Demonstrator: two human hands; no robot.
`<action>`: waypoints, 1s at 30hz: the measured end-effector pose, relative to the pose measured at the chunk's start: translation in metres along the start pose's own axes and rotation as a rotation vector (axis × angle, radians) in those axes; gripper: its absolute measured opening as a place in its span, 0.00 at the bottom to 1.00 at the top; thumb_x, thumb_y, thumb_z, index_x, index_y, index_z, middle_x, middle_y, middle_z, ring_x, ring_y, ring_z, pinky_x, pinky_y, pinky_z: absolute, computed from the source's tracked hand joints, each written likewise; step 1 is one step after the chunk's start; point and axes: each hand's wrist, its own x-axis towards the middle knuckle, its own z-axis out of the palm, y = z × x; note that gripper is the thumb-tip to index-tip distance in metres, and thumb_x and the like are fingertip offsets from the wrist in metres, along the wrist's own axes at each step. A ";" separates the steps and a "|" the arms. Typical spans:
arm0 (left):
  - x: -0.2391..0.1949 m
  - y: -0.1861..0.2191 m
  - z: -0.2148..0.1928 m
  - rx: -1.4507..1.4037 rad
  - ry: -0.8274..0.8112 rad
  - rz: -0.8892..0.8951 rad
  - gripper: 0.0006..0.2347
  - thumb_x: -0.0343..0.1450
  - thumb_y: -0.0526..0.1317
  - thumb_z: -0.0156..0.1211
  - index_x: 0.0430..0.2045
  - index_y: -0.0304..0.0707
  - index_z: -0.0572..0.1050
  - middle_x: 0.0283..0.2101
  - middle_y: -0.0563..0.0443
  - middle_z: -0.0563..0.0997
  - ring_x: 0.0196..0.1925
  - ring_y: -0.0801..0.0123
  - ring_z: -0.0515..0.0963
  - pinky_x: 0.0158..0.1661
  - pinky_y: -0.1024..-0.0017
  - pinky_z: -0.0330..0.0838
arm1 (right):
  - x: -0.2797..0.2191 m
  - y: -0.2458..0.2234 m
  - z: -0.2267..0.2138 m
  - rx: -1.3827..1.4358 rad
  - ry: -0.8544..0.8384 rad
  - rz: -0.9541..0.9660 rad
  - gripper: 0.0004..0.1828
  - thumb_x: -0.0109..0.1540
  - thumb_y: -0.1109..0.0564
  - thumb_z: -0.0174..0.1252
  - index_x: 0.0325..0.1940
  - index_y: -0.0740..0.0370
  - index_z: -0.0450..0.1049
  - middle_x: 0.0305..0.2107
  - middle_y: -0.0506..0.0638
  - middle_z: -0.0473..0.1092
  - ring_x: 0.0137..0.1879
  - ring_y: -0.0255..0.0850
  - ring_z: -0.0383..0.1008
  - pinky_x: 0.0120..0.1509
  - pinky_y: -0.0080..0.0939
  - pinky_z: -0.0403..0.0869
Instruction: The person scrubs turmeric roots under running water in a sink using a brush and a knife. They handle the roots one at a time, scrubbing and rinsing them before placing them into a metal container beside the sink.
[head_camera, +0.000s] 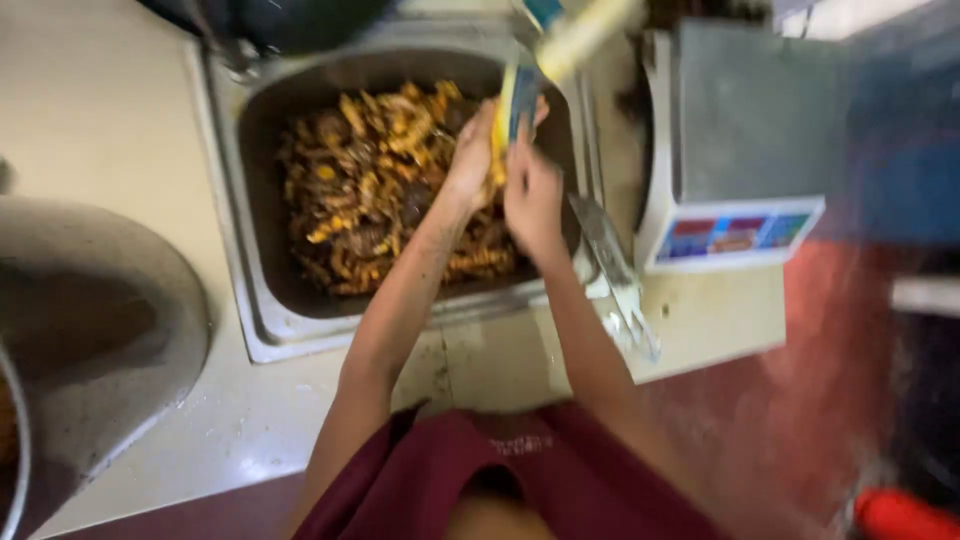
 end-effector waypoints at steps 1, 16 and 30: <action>-0.017 0.001 0.011 0.008 -0.006 -0.028 0.23 0.80 0.48 0.41 0.55 0.20 0.72 0.54 0.26 0.80 0.55 0.48 0.83 0.54 0.64 0.79 | -0.013 0.008 0.005 -0.002 0.019 0.023 0.25 0.75 0.58 0.42 0.78 0.60 0.57 0.24 0.45 0.57 0.30 0.36 0.57 0.36 0.43 0.58; 0.019 0.015 0.023 0.217 0.063 0.087 0.20 0.77 0.50 0.48 0.46 0.28 0.77 0.39 0.39 0.86 0.34 0.63 0.86 0.35 0.71 0.83 | -0.032 -0.019 -0.013 0.304 0.098 0.088 0.27 0.74 0.51 0.42 0.77 0.62 0.56 0.47 0.49 0.77 0.43 0.34 0.74 0.48 0.38 0.70; -0.004 0.013 0.020 0.323 -0.089 0.346 0.22 0.80 0.51 0.48 0.53 0.24 0.71 0.60 0.29 0.76 0.64 0.44 0.76 0.65 0.54 0.70 | -0.067 -0.016 -0.039 0.479 -0.188 0.215 0.25 0.74 0.58 0.43 0.78 0.58 0.56 0.21 0.40 0.63 0.20 0.27 0.59 0.21 0.28 0.62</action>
